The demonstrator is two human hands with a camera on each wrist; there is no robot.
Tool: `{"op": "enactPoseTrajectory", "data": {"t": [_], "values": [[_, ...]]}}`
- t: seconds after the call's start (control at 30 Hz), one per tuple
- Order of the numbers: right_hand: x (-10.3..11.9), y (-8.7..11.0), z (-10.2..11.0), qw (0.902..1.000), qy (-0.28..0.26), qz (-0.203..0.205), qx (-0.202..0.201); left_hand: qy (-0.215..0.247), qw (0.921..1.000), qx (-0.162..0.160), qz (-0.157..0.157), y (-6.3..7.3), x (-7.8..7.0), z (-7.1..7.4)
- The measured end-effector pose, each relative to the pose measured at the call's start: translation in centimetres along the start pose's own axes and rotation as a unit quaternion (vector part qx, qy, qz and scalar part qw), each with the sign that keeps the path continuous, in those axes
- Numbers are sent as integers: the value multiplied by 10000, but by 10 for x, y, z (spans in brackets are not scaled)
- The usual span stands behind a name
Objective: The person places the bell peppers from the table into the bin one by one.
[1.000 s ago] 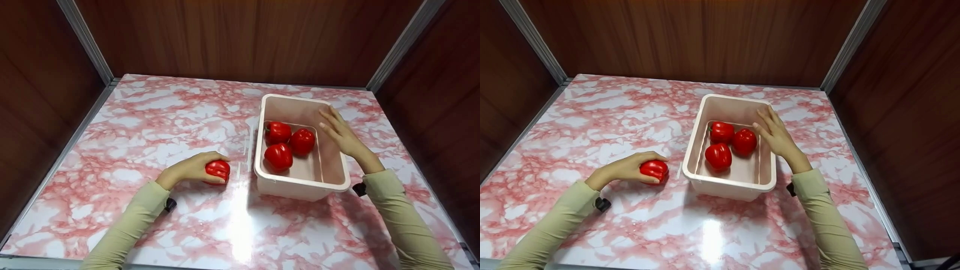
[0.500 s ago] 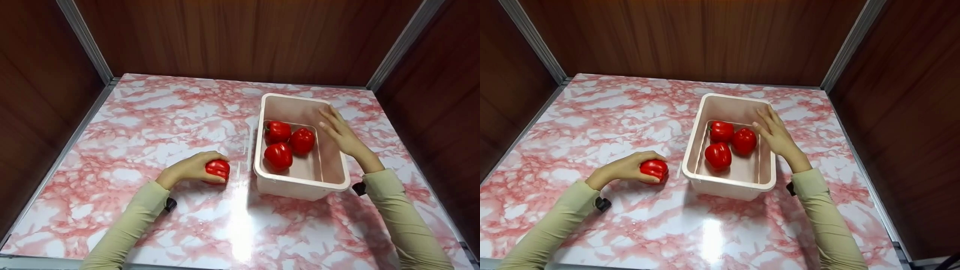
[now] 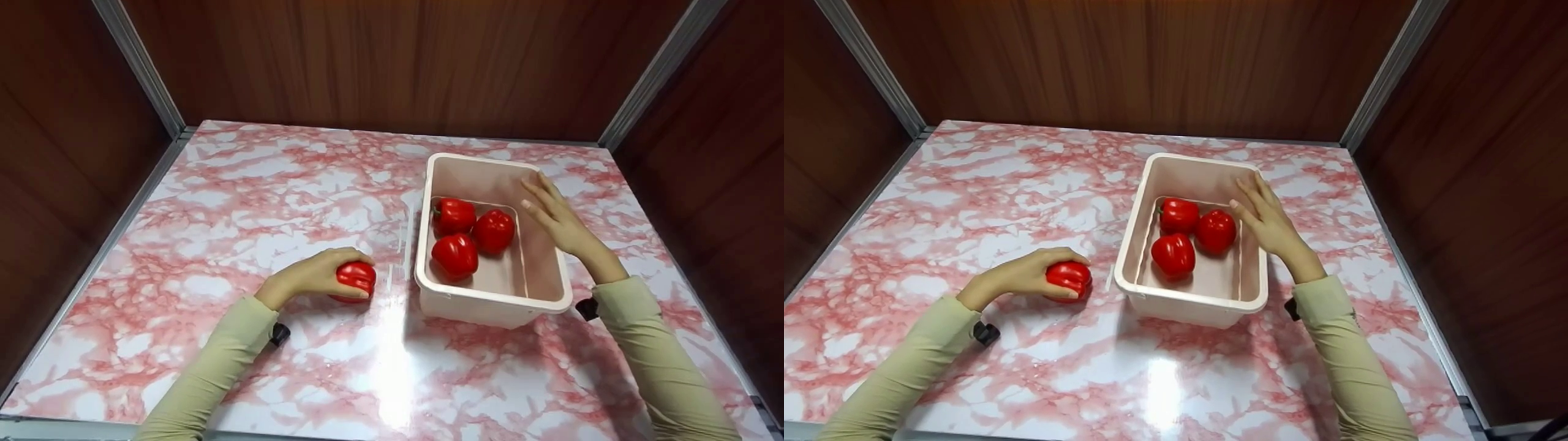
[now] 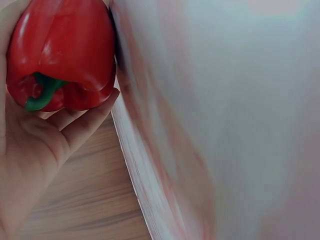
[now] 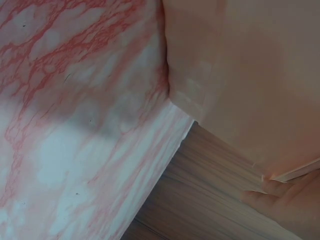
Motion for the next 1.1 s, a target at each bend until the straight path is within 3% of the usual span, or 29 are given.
{"op": "enactPoseTrajectory", "data": {"t": [0.67,1.1], "values": [[-2,0,-1,10000,-87,-45,-7,0,9999,47,92,-1,-1,1],[-1,0,0,10000,-27,-19,-6,0,10000,41,-26,-2,-1,2]]}}
Point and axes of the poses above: each hand's wrist, its own y-axis away from the middle knuckle, its own z-axis out of the back of the hand, x = y × z, the point moved 1 cm from there along -y, towards the middle knuckle, and after that the axes turned 6 degrees about y, right-handed, at the moved point
